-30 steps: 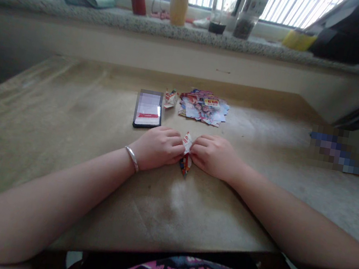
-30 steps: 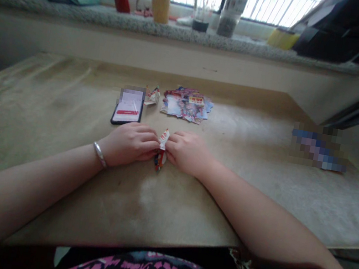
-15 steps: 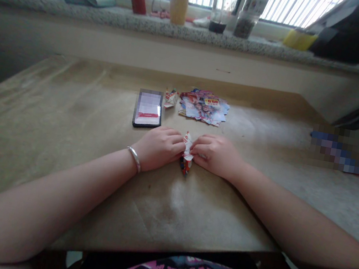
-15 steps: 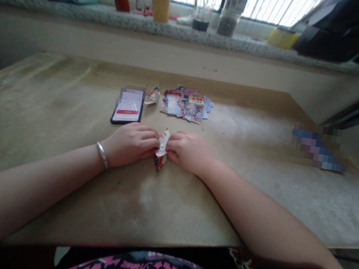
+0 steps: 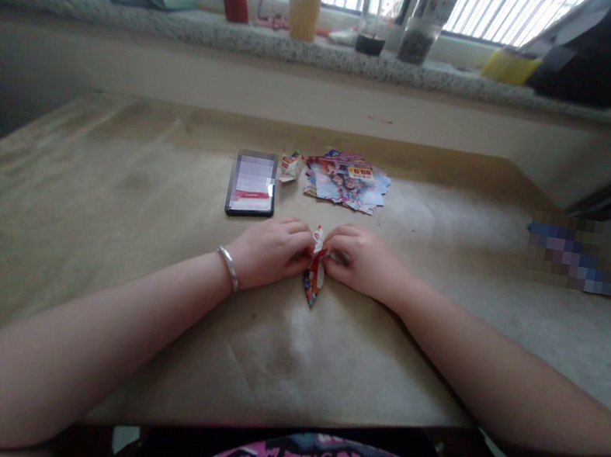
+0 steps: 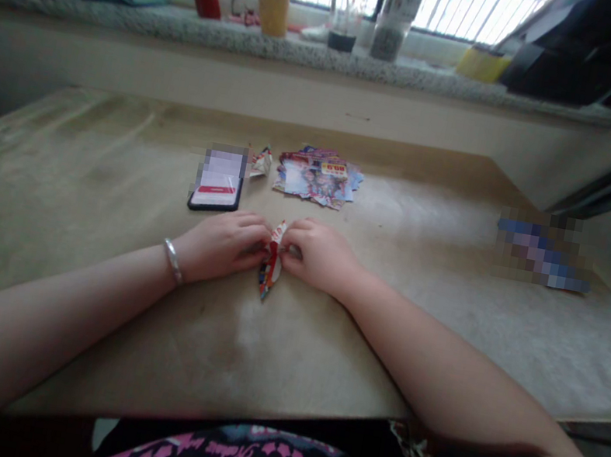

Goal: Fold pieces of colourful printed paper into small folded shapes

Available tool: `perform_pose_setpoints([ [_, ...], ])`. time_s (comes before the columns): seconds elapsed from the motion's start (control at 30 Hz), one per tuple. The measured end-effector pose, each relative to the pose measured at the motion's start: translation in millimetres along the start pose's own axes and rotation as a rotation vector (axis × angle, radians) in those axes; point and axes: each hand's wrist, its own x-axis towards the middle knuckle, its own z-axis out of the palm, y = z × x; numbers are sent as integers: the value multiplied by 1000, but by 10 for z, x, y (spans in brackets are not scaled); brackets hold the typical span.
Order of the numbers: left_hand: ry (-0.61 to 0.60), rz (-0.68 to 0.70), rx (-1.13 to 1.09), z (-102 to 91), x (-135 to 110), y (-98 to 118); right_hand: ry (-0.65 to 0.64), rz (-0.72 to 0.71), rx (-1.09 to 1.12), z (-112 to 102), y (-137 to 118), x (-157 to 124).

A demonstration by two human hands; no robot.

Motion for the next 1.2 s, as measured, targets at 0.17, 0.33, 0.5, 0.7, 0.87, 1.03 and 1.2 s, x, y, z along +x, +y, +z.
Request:
perform_pose_setpoints([
  [0.17,36,69,24,-23,-11,-19,19,-1,28,20,31,-9],
  [0.33,63,155,201,-56,-7,18,-35,-34,-131,-32,-43,-12],
  [0.5,58,122,255,-67,10,70,-48,-64,-213,-50,-111,9],
  [0.7,-5,-99,-10,-22,29,62,-15,21,-40,27,-37,45],
  [0.87,-11,-180,-203,-8,20,21,-10,48,-8,15,-13,46],
  [1.03,8,-203,-260,-19,16,14,10,93,12,-4,-5,64],
  [1.2,29,-302,-302,2,41,-6,38,134,82,27,25,79],
])
